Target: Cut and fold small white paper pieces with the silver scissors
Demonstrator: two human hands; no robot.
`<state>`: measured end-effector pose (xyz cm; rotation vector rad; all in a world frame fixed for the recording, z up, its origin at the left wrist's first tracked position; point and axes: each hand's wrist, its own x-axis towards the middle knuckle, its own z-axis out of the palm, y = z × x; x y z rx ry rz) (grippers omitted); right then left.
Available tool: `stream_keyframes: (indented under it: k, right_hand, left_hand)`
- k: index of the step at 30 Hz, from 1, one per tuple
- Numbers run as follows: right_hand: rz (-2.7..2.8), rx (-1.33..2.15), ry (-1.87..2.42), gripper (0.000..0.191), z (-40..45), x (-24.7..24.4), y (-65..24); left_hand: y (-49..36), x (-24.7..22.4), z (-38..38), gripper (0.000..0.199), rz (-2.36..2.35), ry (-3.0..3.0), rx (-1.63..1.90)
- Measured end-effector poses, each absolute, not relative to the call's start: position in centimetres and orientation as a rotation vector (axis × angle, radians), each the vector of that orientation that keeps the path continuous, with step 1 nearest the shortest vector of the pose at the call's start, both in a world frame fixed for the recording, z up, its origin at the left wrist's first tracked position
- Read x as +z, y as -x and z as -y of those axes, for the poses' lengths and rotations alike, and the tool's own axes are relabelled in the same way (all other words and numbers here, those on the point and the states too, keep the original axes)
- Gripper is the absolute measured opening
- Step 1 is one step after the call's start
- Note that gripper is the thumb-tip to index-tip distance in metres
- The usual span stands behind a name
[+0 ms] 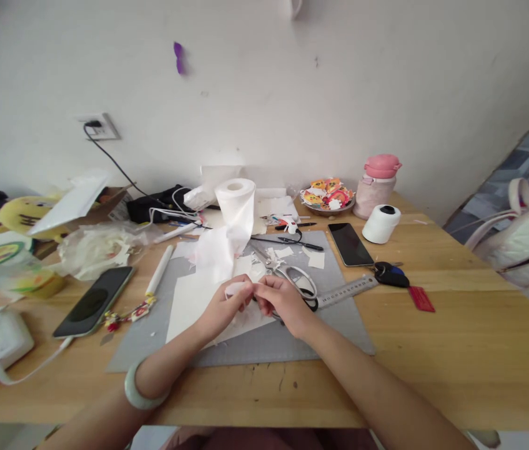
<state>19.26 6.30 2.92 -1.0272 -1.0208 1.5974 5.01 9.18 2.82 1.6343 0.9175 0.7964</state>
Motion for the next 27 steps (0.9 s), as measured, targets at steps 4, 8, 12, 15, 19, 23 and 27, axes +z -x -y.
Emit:
stream_keyframes:
  k: [4, 8, 12, 15, 19, 23, 27]
  right_hand:
    - [0.945, 1.558, 1.004, 0.03, -6.4, 2.8, -19.3]
    - [0.672, 1.514, 0.904, 0.03, -6.9, 2.9, -19.8]
    - [0.591, 1.657, 0.895, 0.038, -7.2, 3.2, -20.3]
    - [0.671, 1.651, 0.949, 0.037, -7.1, 3.3, -20.3]
    - [0.785, 1.602, 1.028, 0.033, -6.9, 3.1, -20.2]
    - [0.88, 1.559, 1.097, 0.032, -7.0, 2.4, -20.0]
    - [0.968, 1.549, 1.134, 0.03, -7.1, 1.8, -20.0]
  left_hand:
    - [-5.7, 2.5, -9.5, 0.05, -1.097, -1.653, 0.872]
    - [-6.3, 2.4, -10.4, 0.059, -1.206, -1.665, 0.827]
    - [-7.0, 2.5, -11.3, 0.06, -1.291, -1.634, 0.853]
    - [-7.8, 2.3, -11.4, 0.055, -1.247, -1.567, 0.929]
    - [-8.3, 1.8, -10.9, 0.045, -1.07, -1.54, 1.009]
    - [-8.1, 1.2, -10.2, 0.042, -0.971, -1.529, 1.015]
    - [-7.7, 0.8, -10.0, 0.042, -0.965, -1.511, 0.991]
